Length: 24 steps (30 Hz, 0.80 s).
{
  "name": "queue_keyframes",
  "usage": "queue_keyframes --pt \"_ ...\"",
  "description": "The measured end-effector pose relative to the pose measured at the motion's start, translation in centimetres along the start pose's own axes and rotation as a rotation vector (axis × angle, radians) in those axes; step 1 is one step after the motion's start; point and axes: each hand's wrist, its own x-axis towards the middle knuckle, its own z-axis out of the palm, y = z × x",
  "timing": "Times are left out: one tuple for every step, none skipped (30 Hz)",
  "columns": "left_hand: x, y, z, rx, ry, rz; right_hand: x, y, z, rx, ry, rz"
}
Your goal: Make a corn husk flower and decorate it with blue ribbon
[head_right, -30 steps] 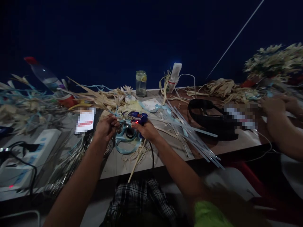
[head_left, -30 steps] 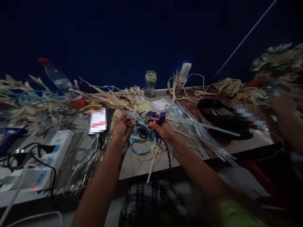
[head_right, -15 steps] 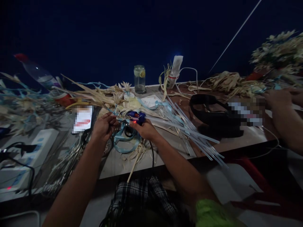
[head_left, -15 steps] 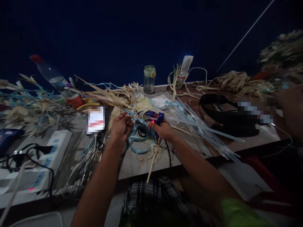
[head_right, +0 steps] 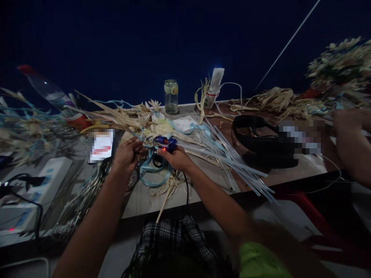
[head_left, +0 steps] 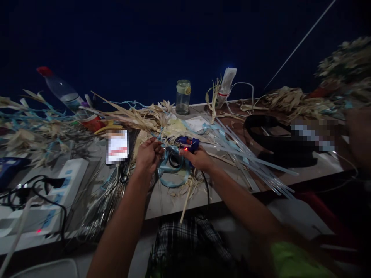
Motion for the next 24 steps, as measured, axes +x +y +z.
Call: queue_keyframes --pt "0.02 -0.03 -0.02 0.0 0.003 -0.002 -0.05 0.02 0.03 -0.023 0.003 0.004" --pt "0.04 -0.05 -0.03 -0.001 0.007 -0.002 -0.08 0.07 0.05 -0.039 0.008 0.003" --pt "0.06 -0.08 -0.04 -0.002 0.009 -0.003 -0.11 0.13 0.06 -0.048 0.014 0.001" --pt "0.08 -0.1 -0.04 -0.003 0.008 -0.002 -0.13 0.19 0.05 -0.056 0.015 -0.001" --pt "0.1 -0.11 -0.04 -0.004 0.005 -0.002 -0.13 0.24 0.04 -0.067 0.016 0.001" --pt "0.12 -0.12 -0.04 -0.003 0.005 -0.002 -0.14 0.25 0.03 -0.081 0.015 0.007" --pt "0.13 -0.12 -0.04 -0.002 0.005 -0.002 -0.14 0.23 0.01 -0.094 0.013 0.014" --pt "0.14 -0.12 -0.04 -0.003 0.007 0.0 -0.15 0.17 -0.01 -0.105 0.006 0.02" --pt "0.15 -0.12 -0.05 -0.005 0.007 0.001 -0.16 0.08 -0.02 -0.111 -0.002 0.022" --pt "0.16 -0.12 -0.07 -0.007 0.008 0.002 -0.18 -0.04 -0.02 -0.112 -0.01 0.02" --pt "0.18 -0.13 -0.1 -0.009 0.007 0.002 -0.19 -0.15 -0.02 -0.106 -0.017 0.018" --pt "0.19 -0.14 -0.13 -0.009 0.004 0.002 -0.19 -0.25 0.0 -0.095 -0.018 0.014" --pt "0.2 -0.15 -0.17 -0.008 0.0 -0.001 -0.19 -0.32 0.04 -0.081 -0.015 0.008" --pt "0.22 -0.16 -0.2 -0.007 -0.003 -0.002 -0.17 -0.37 0.08 -0.068 -0.01 0.004" --pt "0.23 -0.17 -0.22 -0.008 -0.008 -0.004 -0.14 -0.39 0.13 -0.056 -0.003 -0.002" --pt "0.24 -0.16 -0.23 -0.01 -0.013 -0.004 -0.11 -0.39 0.17 -0.044 0.001 -0.008" --pt "0.24 -0.15 -0.23 -0.012 -0.015 -0.004 -0.09 -0.38 0.21 -0.034 0.005 -0.011" --pt "0.24 -0.12 -0.21 -0.014 -0.012 -0.004 -0.06 -0.37 0.24 -0.026 0.006 -0.009" --pt "0.23 -0.09 -0.19 -0.016 -0.006 -0.005 -0.05 -0.36 0.25 -0.02 0.004 -0.006" --pt "0.21 -0.06 -0.16 -0.015 0.001 -0.006 -0.04 -0.35 0.26 -0.014 0.003 -0.004" --pt "0.19 -0.03 -0.13 -0.014 0.008 -0.007 -0.03 -0.33 0.26 -0.012 -0.001 -0.003" --pt "0.17 -0.01 -0.11 -0.011 0.01 -0.007 -0.02 -0.29 0.26 -0.014 -0.006 0.002" --pt "0.15 0.0 -0.09 -0.009 0.008 -0.004 0.0 -0.23 0.26 -0.015 -0.012 0.006" --pt "0.14 -0.02 -0.08 -0.007 0.0 -0.001 0.03 -0.16 0.26 -0.012 -0.012 0.009"
